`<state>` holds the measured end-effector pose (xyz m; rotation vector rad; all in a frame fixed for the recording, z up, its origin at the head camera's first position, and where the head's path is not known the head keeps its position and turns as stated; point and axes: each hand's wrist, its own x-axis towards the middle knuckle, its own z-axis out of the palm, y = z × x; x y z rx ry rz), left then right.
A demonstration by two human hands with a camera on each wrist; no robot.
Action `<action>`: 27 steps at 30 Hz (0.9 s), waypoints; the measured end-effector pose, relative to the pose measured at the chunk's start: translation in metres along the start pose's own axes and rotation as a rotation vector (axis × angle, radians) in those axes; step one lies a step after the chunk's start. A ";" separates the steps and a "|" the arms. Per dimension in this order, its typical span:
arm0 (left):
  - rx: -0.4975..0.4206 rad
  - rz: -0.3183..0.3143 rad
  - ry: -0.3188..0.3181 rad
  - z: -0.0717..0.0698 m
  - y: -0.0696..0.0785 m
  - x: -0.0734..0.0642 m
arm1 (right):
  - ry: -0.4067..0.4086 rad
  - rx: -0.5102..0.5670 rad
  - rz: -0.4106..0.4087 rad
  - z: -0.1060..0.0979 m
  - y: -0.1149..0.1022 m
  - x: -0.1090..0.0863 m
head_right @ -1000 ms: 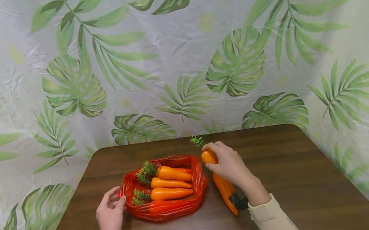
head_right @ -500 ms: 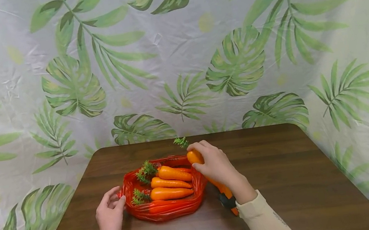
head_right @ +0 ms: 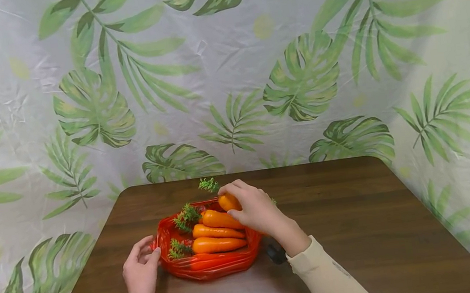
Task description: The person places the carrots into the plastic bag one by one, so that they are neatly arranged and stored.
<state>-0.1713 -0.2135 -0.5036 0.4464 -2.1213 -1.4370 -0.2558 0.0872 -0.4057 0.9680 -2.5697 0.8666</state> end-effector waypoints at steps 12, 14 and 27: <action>0.004 0.007 -0.001 0.001 -0.002 0.000 | -0.069 0.030 -0.154 0.026 -0.004 0.017; 0.007 0.008 0.001 0.001 -0.003 0.000 | -0.092 0.037 -0.172 0.031 -0.004 0.018; 0.011 0.005 -0.003 0.001 -0.003 0.001 | -0.204 -0.047 -0.220 0.059 -0.002 0.015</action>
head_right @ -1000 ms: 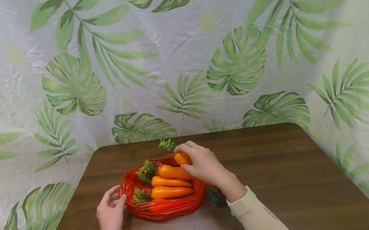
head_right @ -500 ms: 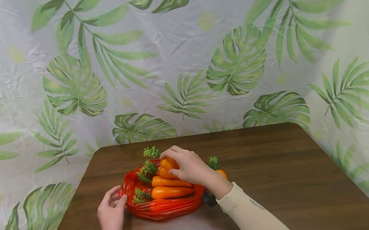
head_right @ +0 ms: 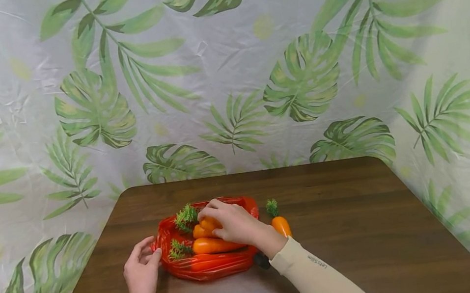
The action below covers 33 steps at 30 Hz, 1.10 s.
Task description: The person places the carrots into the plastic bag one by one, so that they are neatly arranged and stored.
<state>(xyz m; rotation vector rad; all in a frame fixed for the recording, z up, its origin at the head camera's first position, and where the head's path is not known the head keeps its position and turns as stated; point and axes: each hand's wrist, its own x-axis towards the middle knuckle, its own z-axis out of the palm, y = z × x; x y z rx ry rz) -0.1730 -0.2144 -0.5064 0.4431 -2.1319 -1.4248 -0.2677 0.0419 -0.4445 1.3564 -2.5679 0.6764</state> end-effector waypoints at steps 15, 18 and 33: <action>0.010 0.001 0.003 0.000 0.000 0.001 | -0.033 -0.170 -0.011 0.016 0.004 -0.009; 0.010 -0.001 0.000 0.000 0.000 0.000 | -0.026 -0.205 -0.011 0.019 0.002 -0.011; 0.007 -0.008 -0.009 0.000 0.000 0.000 | 0.034 -0.251 -0.037 0.025 -0.004 -0.011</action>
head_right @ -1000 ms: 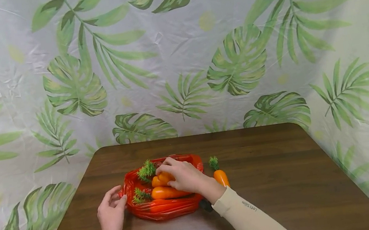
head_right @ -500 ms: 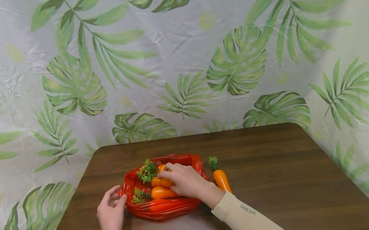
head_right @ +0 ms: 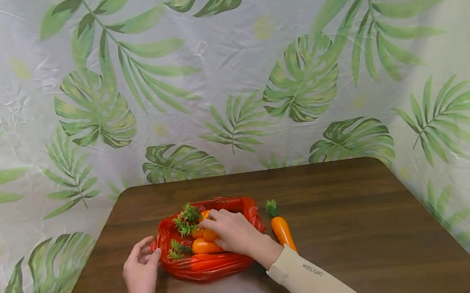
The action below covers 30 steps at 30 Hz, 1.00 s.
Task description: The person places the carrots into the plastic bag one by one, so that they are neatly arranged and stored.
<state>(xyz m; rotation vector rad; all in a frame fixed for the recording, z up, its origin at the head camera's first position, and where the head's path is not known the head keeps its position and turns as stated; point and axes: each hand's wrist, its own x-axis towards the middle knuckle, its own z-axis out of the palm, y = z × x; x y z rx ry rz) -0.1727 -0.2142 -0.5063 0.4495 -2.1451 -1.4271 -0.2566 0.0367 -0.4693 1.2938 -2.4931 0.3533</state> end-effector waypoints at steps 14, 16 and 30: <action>0.002 0.014 0.010 0.000 0.001 0.000 | 0.045 0.036 0.160 -0.026 0.010 -0.013; 0.004 0.014 0.010 -0.001 0.001 0.000 | 0.051 0.040 0.184 -0.030 0.014 -0.016; 0.003 0.005 0.004 -0.001 0.001 0.000 | 0.102 0.088 0.311 -0.046 0.033 -0.046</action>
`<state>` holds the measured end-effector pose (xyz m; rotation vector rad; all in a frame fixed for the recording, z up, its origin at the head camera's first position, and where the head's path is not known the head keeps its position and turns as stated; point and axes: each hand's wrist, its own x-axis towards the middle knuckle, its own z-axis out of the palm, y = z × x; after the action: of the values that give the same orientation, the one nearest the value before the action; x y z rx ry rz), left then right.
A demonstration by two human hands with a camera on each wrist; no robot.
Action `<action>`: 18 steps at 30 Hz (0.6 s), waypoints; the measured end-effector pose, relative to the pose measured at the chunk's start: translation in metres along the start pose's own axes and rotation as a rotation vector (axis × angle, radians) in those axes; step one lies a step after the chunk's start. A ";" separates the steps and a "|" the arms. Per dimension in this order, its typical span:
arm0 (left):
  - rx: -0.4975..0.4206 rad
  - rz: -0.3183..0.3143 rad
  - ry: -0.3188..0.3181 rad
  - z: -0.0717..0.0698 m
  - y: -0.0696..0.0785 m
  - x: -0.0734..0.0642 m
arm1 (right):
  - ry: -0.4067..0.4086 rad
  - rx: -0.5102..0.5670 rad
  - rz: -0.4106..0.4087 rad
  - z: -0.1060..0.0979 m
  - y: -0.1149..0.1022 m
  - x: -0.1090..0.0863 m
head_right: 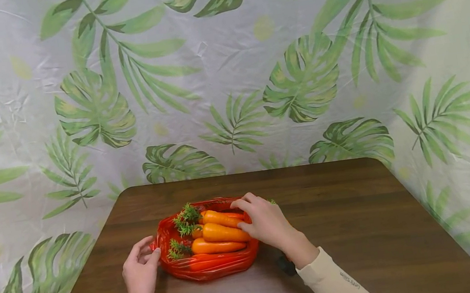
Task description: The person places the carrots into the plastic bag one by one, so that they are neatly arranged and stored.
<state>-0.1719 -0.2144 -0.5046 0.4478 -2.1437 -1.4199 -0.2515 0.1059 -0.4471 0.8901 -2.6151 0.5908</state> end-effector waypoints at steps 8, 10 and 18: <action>-0.002 -0.002 0.002 0.000 0.001 0.000 | 0.002 -0.010 0.069 -0.009 0.016 -0.014; -0.001 -0.002 0.001 0.000 0.001 0.000 | 0.005 -0.016 0.084 -0.011 0.019 -0.018; -0.005 0.000 -0.009 0.000 0.001 0.000 | -0.020 -0.019 0.186 -0.014 0.033 -0.035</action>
<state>-0.1719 -0.2137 -0.5034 0.4409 -2.1462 -1.4299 -0.2440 0.1537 -0.4589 0.6552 -2.7358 0.6057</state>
